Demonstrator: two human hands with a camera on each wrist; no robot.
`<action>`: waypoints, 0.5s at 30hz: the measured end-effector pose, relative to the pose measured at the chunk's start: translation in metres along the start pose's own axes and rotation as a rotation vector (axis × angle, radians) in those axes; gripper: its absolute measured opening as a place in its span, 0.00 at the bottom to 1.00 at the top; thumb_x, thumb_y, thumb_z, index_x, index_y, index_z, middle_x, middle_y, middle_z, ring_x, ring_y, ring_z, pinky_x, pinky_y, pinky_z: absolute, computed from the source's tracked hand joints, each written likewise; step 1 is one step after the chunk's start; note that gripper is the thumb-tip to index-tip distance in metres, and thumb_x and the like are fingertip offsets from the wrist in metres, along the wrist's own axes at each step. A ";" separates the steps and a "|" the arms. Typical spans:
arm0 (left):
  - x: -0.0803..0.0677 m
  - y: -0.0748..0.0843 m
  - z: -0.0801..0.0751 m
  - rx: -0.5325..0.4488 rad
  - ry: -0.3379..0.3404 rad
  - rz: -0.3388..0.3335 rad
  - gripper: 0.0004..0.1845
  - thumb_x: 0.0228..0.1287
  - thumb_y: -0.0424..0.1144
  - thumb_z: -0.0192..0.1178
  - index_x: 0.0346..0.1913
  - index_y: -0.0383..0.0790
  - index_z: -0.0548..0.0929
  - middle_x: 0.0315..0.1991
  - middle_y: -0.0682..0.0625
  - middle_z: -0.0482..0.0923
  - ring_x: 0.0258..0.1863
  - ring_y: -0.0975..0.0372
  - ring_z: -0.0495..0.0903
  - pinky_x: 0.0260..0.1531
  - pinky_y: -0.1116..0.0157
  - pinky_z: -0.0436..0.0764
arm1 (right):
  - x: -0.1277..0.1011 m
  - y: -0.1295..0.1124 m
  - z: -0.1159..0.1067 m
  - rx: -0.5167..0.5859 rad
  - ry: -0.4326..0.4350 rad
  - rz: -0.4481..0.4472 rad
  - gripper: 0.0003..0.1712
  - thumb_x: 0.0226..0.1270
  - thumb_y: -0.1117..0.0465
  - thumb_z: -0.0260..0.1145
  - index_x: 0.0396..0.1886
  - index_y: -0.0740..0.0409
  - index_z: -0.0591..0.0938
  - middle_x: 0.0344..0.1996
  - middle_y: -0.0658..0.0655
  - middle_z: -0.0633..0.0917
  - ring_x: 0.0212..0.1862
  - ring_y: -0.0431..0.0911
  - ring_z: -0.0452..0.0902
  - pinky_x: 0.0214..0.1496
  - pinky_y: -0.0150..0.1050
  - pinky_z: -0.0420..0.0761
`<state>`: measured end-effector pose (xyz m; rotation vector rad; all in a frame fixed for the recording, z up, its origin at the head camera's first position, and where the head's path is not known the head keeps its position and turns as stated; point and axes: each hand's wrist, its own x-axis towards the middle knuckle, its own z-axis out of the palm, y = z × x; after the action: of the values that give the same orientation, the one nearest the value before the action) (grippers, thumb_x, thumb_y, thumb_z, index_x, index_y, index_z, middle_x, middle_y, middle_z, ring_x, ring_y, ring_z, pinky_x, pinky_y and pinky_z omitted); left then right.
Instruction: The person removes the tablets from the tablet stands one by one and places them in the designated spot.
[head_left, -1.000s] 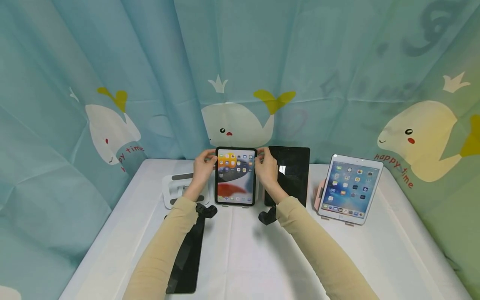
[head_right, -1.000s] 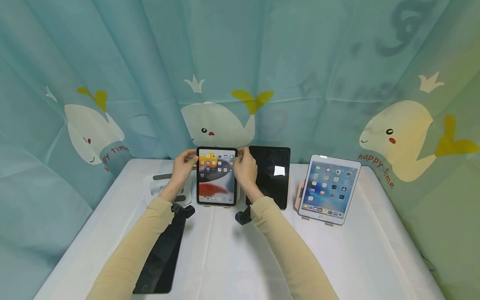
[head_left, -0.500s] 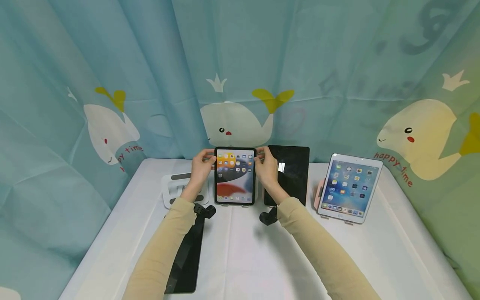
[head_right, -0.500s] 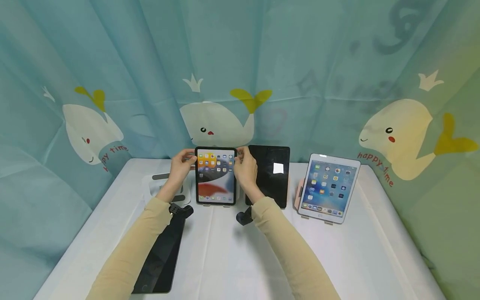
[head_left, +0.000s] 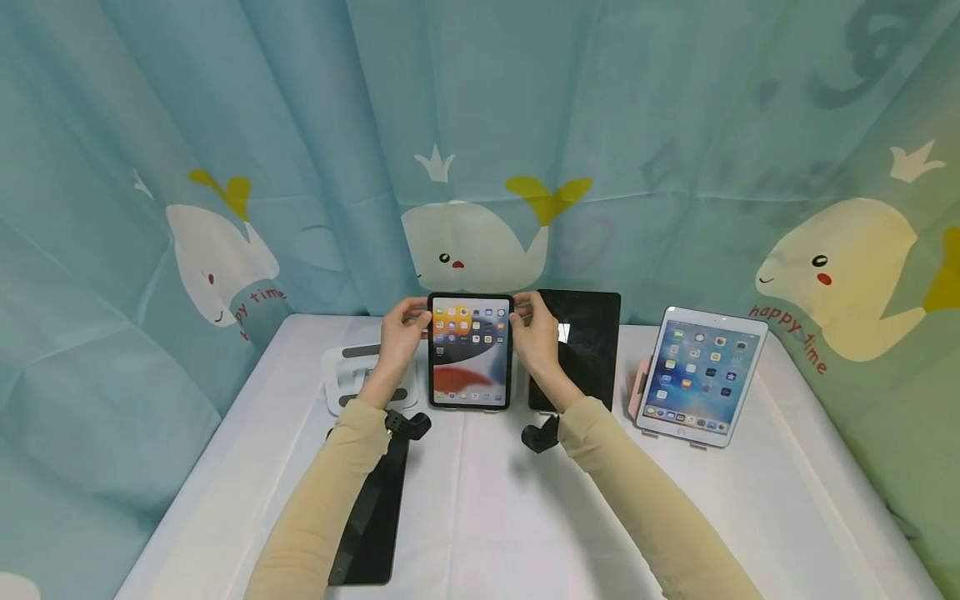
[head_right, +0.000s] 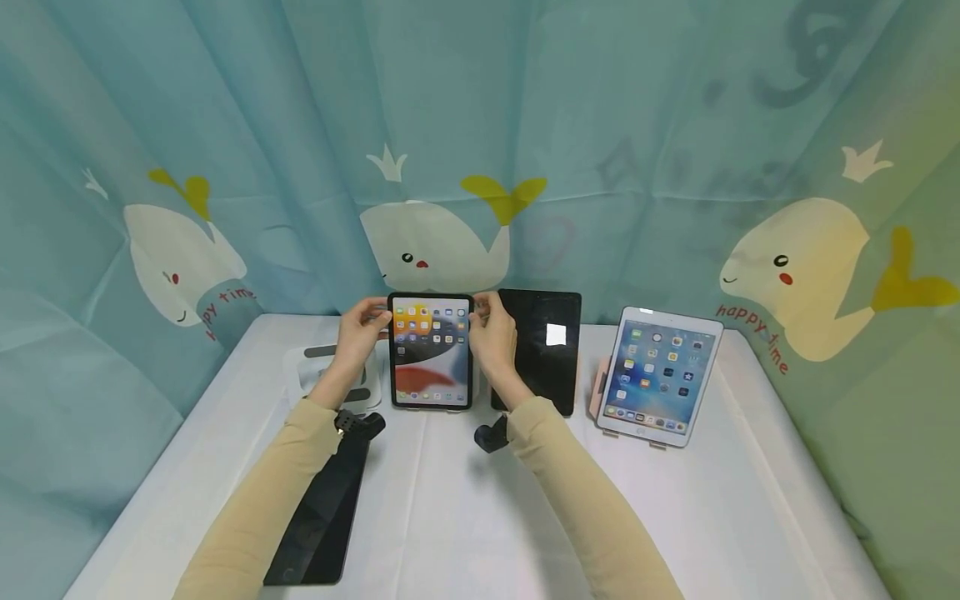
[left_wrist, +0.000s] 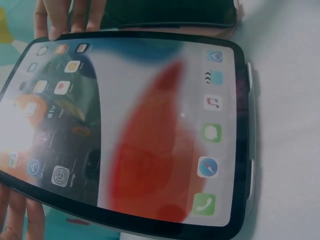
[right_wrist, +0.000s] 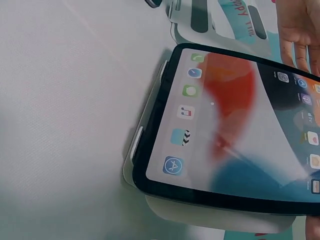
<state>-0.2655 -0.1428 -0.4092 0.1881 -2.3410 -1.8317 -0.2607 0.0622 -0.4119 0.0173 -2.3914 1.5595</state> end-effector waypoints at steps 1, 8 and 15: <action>-0.001 0.000 0.000 0.003 0.003 0.003 0.15 0.69 0.33 0.55 0.57 0.38 0.78 0.51 0.38 0.77 0.42 0.55 0.78 0.46 0.57 0.82 | 0.000 0.000 0.000 0.003 0.002 -0.005 0.14 0.69 0.65 0.59 0.53 0.55 0.77 0.42 0.62 0.82 0.41 0.54 0.79 0.37 0.45 0.78; -0.005 0.001 -0.002 0.010 0.012 0.027 0.15 0.68 0.32 0.56 0.56 0.37 0.79 0.48 0.38 0.77 0.37 0.58 0.78 0.38 0.65 0.82 | -0.003 0.000 -0.002 0.002 0.002 -0.014 0.13 0.68 0.65 0.60 0.52 0.55 0.78 0.40 0.62 0.83 0.40 0.54 0.78 0.34 0.40 0.75; -0.011 -0.002 -0.005 0.007 -0.018 0.018 0.15 0.69 0.32 0.55 0.57 0.37 0.78 0.49 0.37 0.76 0.42 0.53 0.79 0.41 0.61 0.82 | -0.008 0.003 -0.004 0.007 -0.002 -0.016 0.14 0.67 0.66 0.61 0.52 0.55 0.79 0.37 0.62 0.84 0.36 0.52 0.78 0.31 0.35 0.73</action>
<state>-0.2539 -0.1462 -0.4104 0.1524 -2.3536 -1.8242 -0.2523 0.0661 -0.4149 0.0390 -2.3813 1.5613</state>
